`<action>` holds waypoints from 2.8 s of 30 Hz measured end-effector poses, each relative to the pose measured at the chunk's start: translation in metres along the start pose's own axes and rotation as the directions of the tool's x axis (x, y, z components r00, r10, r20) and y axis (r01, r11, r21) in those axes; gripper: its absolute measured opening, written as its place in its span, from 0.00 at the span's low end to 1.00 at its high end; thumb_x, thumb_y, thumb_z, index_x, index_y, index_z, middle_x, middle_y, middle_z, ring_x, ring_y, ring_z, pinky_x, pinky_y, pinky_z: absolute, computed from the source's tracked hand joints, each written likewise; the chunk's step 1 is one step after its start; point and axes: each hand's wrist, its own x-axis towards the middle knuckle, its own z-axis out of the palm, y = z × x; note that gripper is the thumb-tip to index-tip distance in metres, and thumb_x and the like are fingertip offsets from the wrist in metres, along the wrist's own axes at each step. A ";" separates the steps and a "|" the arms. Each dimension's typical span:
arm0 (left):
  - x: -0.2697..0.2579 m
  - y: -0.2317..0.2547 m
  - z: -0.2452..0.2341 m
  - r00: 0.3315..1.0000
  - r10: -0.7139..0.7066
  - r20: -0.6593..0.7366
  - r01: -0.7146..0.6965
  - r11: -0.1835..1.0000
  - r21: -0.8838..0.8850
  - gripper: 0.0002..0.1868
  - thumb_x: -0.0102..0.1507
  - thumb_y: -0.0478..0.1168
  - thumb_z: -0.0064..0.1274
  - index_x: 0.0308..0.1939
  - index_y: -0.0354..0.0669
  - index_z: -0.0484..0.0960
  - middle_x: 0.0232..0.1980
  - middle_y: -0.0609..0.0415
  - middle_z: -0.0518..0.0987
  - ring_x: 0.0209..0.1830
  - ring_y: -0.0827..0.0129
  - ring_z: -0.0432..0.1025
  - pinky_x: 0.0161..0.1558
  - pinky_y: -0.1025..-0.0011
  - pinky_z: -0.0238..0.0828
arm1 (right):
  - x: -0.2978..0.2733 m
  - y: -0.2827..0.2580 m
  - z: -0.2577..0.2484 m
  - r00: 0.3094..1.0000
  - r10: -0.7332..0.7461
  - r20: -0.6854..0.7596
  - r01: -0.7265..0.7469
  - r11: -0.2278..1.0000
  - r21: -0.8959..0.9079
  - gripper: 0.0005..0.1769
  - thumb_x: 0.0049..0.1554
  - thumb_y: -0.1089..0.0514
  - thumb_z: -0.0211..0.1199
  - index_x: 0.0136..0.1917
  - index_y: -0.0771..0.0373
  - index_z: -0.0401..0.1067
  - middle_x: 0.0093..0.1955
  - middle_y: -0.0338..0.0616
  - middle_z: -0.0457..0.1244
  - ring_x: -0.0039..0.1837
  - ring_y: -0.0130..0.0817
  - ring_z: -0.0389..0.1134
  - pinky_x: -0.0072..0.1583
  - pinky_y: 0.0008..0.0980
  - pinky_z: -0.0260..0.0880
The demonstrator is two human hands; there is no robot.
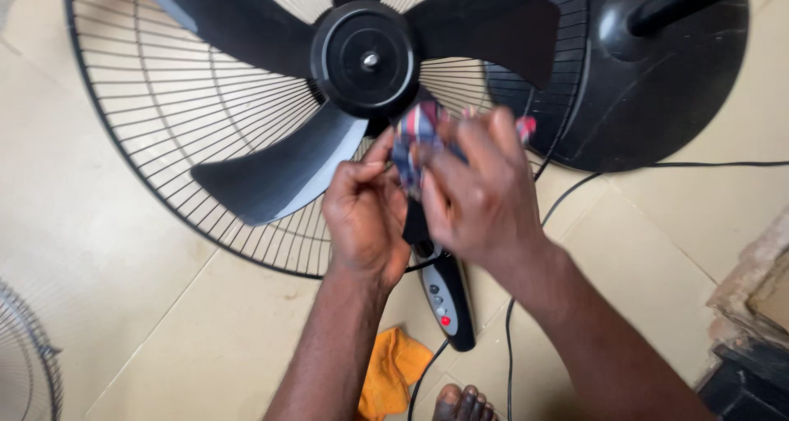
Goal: The person wipes the control panel, stand, and blades of a black pedestal fan using a plaid cloth and an orange cloth. The person rotates the fan head to access different areas and wipes the central hub and blades systematically.
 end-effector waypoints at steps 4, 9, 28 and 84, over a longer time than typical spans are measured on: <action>0.003 -0.003 -0.008 0.985 0.120 -0.121 -0.118 0.993 0.028 0.24 0.69 0.47 0.41 0.58 0.30 0.77 0.55 0.45 0.80 0.53 0.63 0.75 0.60 0.61 0.72 | -0.028 -0.015 -0.005 0.995 0.043 0.091 -0.049 0.997 0.062 0.14 0.49 0.68 0.67 0.50 0.66 0.79 0.49 0.52 0.64 0.52 0.45 0.65 0.57 0.45 0.67; -0.007 -0.004 0.000 0.995 0.091 -0.037 -0.084 0.984 0.154 0.32 0.74 0.59 0.36 0.62 0.33 0.76 0.55 0.44 0.79 0.56 0.62 0.74 0.63 0.60 0.70 | -0.013 -0.002 0.006 0.991 0.129 -0.027 -0.128 0.990 0.052 0.14 0.52 0.68 0.68 0.53 0.65 0.80 0.51 0.52 0.61 0.54 0.45 0.65 0.53 0.42 0.69; 0.002 -0.004 0.019 0.952 -0.012 -0.306 0.120 0.934 0.337 0.27 0.68 0.55 0.48 0.65 0.44 0.75 0.57 0.54 0.76 0.59 0.70 0.70 0.63 0.64 0.68 | -0.037 0.005 0.015 0.893 0.429 -0.137 -0.310 0.805 0.506 0.10 0.65 0.69 0.61 0.59 0.73 0.67 0.63 0.53 0.55 0.64 0.33 0.69 0.64 0.26 0.77; 0.025 -0.005 0.010 0.948 0.058 -0.313 -0.003 0.985 0.173 0.08 0.67 0.33 0.59 0.51 0.38 0.84 0.38 0.62 0.76 0.37 0.80 0.68 0.43 0.81 0.70 | -0.041 -0.017 -0.013 0.946 0.116 0.302 -0.158 0.980 0.119 0.11 0.53 0.60 0.67 0.50 0.64 0.79 0.37 0.41 0.65 0.33 0.30 0.68 0.34 0.31 0.66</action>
